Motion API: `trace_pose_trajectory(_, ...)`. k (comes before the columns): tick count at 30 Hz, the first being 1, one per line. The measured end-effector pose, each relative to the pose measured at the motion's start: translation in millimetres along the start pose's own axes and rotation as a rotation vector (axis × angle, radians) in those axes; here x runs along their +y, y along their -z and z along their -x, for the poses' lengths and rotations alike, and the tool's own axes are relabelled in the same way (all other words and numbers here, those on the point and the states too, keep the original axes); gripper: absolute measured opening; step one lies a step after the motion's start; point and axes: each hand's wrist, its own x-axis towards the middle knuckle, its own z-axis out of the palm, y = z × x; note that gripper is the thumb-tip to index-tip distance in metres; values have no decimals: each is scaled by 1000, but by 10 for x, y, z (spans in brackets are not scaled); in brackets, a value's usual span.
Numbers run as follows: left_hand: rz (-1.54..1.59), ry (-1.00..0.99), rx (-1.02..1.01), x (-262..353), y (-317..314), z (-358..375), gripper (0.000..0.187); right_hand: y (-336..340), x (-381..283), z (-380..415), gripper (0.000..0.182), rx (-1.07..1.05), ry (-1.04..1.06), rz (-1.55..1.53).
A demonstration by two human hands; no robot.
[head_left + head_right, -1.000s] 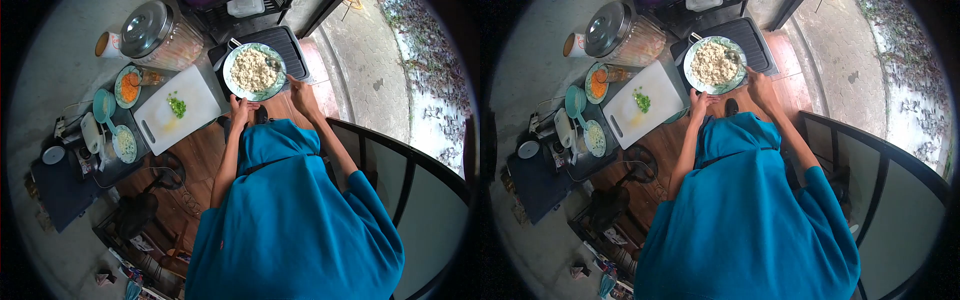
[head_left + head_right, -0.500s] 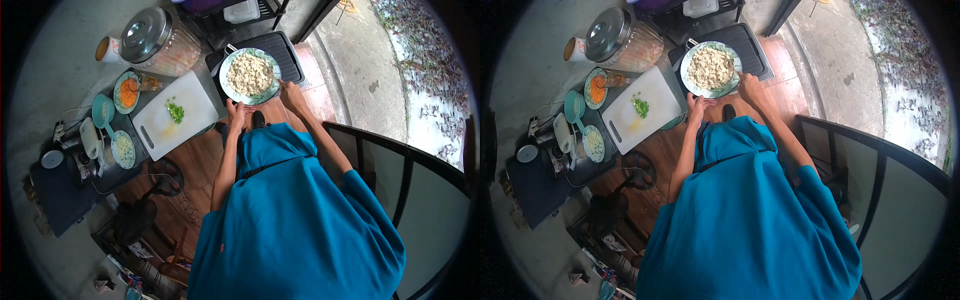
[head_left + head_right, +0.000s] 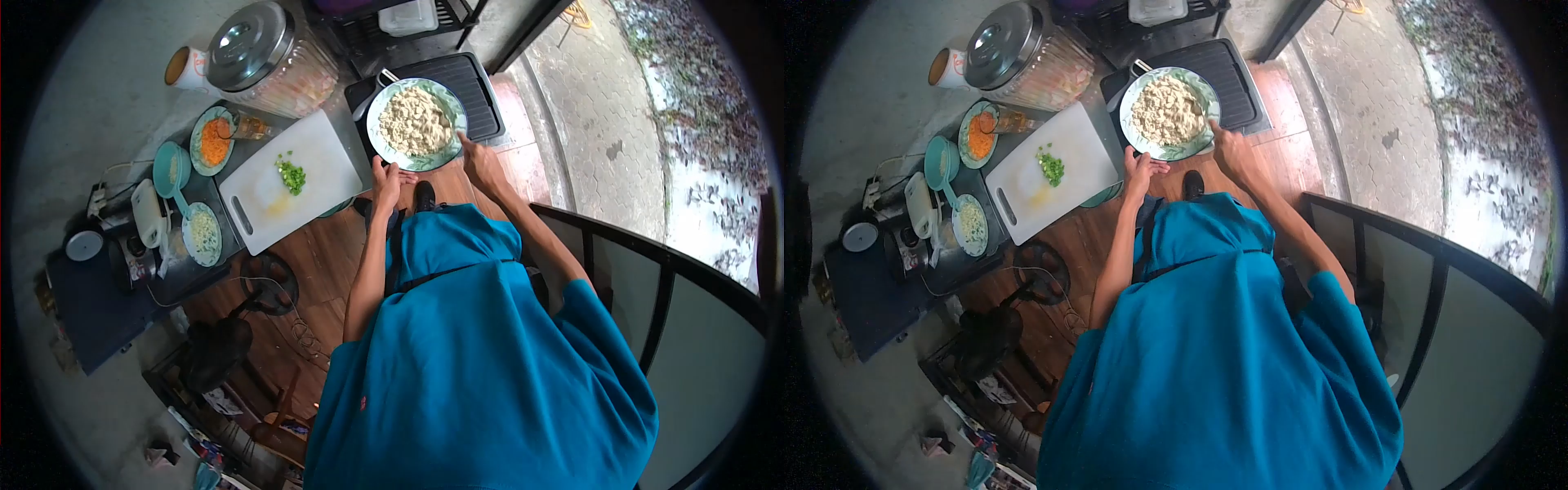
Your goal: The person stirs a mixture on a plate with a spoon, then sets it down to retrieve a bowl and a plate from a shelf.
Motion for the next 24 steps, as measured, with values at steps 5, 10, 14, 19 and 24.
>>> trace_pose_trajectory(5,-88,41,26,60,210,-52,20,393,-143,-132,42,-69,2,66)
trace_pose_trajectory(10,-163,63,-60,159,298,-159,19,351,50,-629,50,-116,108,273)
trace_pose_trajectory(14,-194,57,13,120,348,-224,22,253,88,-575,54,-157,263,367)
trace_pose_trajectory(19,-170,21,28,153,297,-198,23,288,15,-256,57,-156,376,471)
trace_pose_trajectory(24,-211,24,-4,225,328,-256,21,419,-126,-371,55,-235,264,463)
